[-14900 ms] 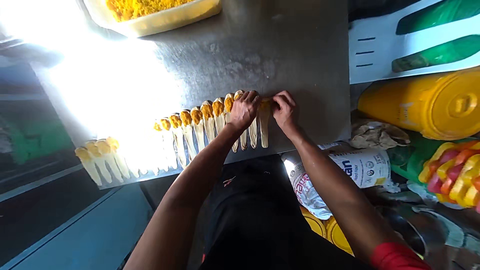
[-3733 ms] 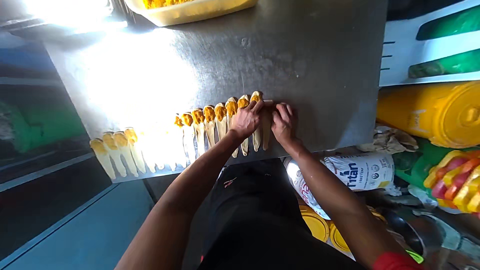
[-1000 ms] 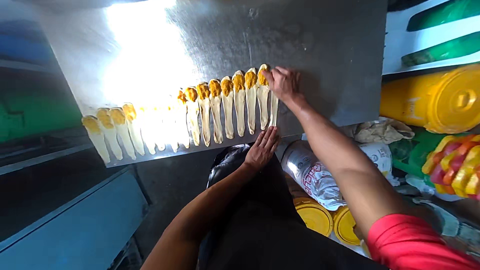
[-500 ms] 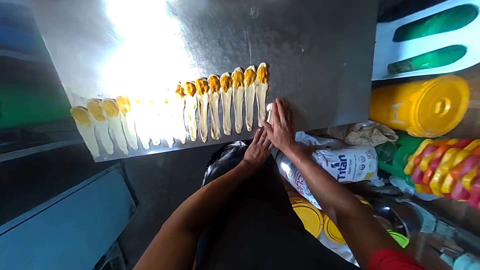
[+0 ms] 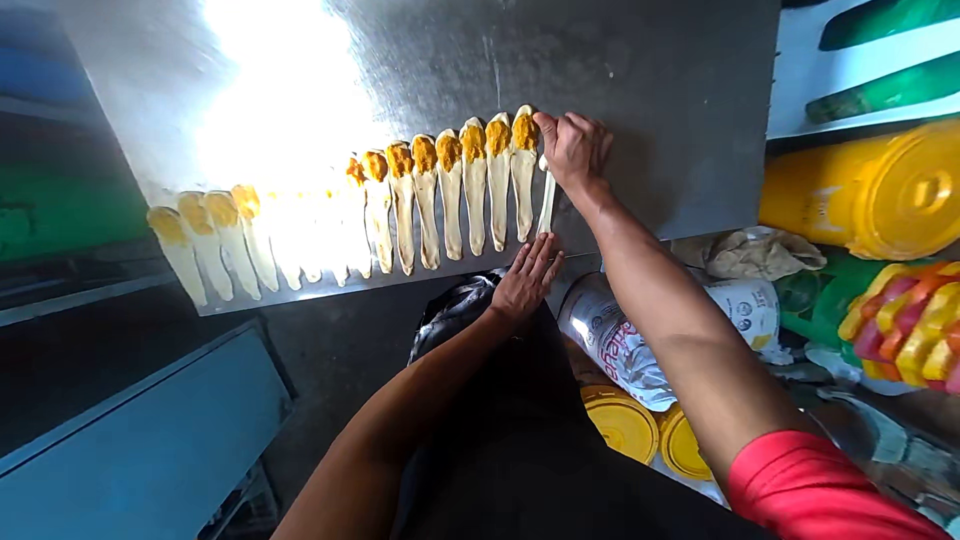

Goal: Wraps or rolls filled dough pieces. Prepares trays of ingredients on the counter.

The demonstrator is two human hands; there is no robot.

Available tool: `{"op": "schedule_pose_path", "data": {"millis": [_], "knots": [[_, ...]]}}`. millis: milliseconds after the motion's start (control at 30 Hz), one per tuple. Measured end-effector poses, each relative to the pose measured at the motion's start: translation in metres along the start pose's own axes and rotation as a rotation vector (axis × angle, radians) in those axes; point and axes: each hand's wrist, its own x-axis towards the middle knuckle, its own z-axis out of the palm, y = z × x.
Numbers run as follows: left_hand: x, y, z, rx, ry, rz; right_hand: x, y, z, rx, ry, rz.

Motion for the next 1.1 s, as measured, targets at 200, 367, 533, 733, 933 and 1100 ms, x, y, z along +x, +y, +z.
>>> {"op": "schedule_pose_path", "data": {"millis": [200, 367, 533, 733, 933, 1100], "knots": [[-0.015, 0.000, 0.011, -0.079, 0.015, 0.024, -0.084, -0.006, -0.013, 0.011, -0.310, -0.010], [-0.020, -0.001, 0.010, -0.105, -0.046, 0.036, -0.169, -0.010, -0.053, 0.147, -0.371, -0.079], [-0.017, 0.001, -0.002, -0.080, -0.053, 0.041, -0.125, -0.006, -0.025, 0.081, -0.173, -0.090], [-0.013, -0.001, 0.002, -0.021, 0.040, 0.036, -0.064, -0.010, -0.013, 0.045, -0.085, -0.125], [-0.019, -0.002, 0.010, 0.001, 0.033, 0.055, -0.106, -0.014, -0.015, 0.024, -0.306, -0.099], [-0.028, -0.013, 0.008, -0.058, 0.093, 0.139, -0.097, -0.006, -0.009, 0.029, -0.252, -0.062]]}}
